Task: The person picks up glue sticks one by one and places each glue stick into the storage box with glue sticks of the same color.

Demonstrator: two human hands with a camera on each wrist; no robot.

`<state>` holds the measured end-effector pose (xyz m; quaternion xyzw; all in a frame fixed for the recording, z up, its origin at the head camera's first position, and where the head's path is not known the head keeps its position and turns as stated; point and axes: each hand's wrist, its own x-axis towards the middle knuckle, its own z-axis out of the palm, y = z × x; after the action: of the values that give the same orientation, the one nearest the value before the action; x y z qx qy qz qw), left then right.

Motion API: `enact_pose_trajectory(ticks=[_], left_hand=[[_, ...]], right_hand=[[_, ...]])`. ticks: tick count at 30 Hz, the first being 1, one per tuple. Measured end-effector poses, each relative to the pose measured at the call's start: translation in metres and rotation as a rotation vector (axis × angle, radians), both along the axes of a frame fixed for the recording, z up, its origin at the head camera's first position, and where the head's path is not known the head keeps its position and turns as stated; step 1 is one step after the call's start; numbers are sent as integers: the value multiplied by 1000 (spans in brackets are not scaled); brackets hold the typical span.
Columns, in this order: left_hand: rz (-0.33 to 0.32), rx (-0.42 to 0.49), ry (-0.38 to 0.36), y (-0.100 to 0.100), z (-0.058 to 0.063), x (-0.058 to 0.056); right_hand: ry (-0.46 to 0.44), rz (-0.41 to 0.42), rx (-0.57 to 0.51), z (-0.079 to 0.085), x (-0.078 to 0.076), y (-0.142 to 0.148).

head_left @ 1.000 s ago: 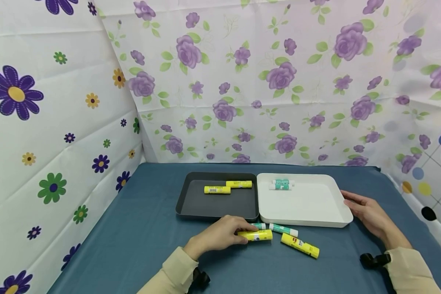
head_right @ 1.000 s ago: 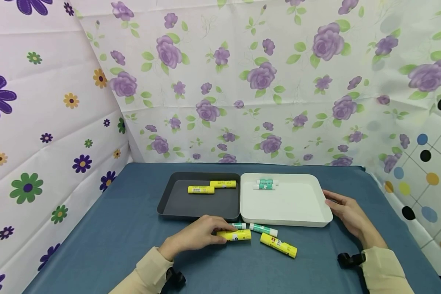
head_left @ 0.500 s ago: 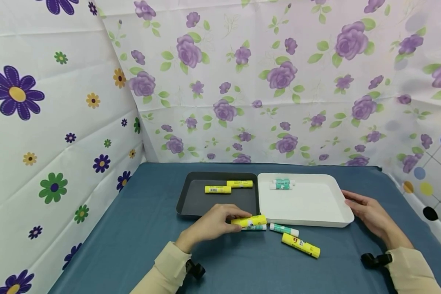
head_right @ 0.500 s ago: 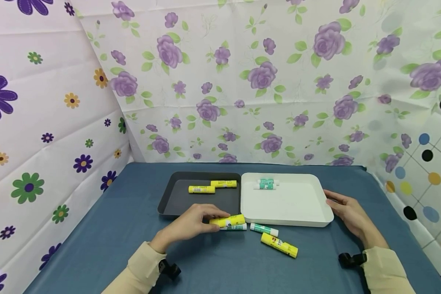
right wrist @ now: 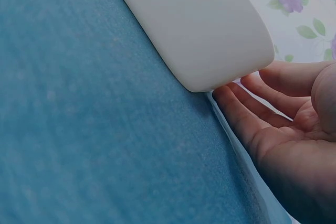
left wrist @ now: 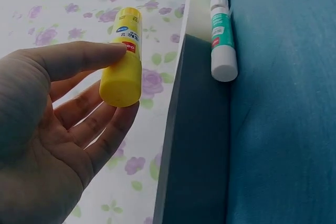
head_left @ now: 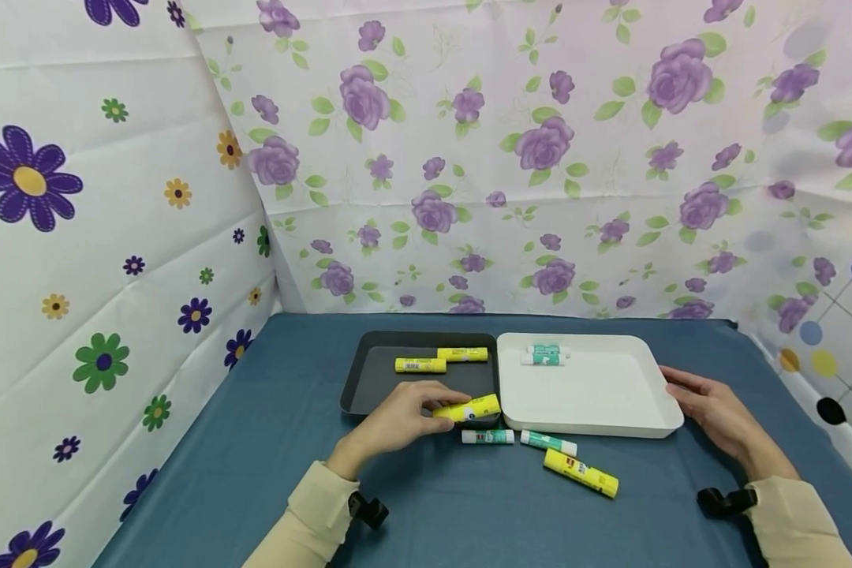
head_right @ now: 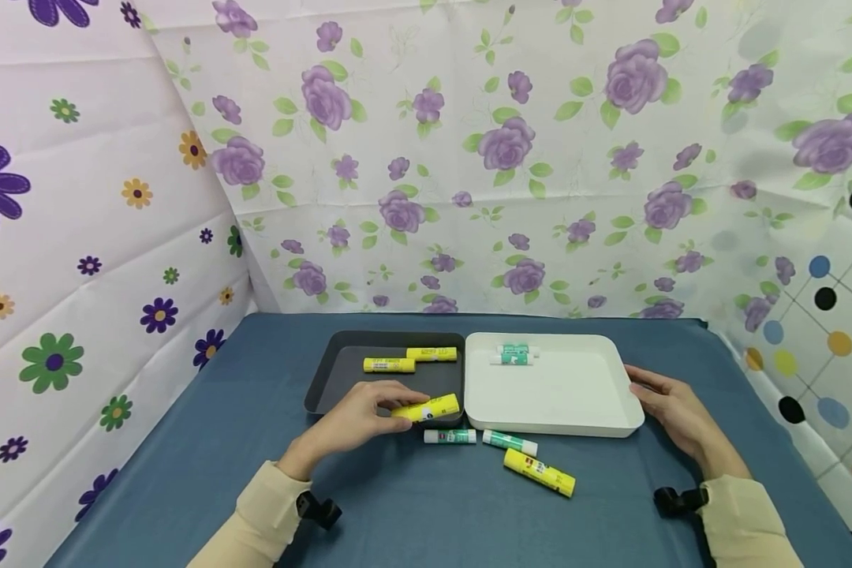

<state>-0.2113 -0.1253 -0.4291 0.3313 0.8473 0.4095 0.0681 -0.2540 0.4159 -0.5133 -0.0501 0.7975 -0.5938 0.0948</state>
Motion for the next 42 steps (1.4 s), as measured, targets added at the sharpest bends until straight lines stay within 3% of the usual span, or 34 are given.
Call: enact_pose_trajectory(ticks=[9, 15, 26, 36, 42], left_hand=[[11, -17, 8, -6, 0, -5], [29, -52, 31, -14, 11, -16], [71, -156, 38, -40, 41, -54], [76, -233, -14, -46, 46, -87], [86, -277, -51, -51, 43, -110]], right_hand=[[-7, -7, -2, 0, 0, 0], [-7, -9, -10, 0, 0, 0], [-5, -15, -10, 2, 2, -1], [10, -13, -25, 2, 3, 0], [4, -12, -27, 3, 3, -1]])
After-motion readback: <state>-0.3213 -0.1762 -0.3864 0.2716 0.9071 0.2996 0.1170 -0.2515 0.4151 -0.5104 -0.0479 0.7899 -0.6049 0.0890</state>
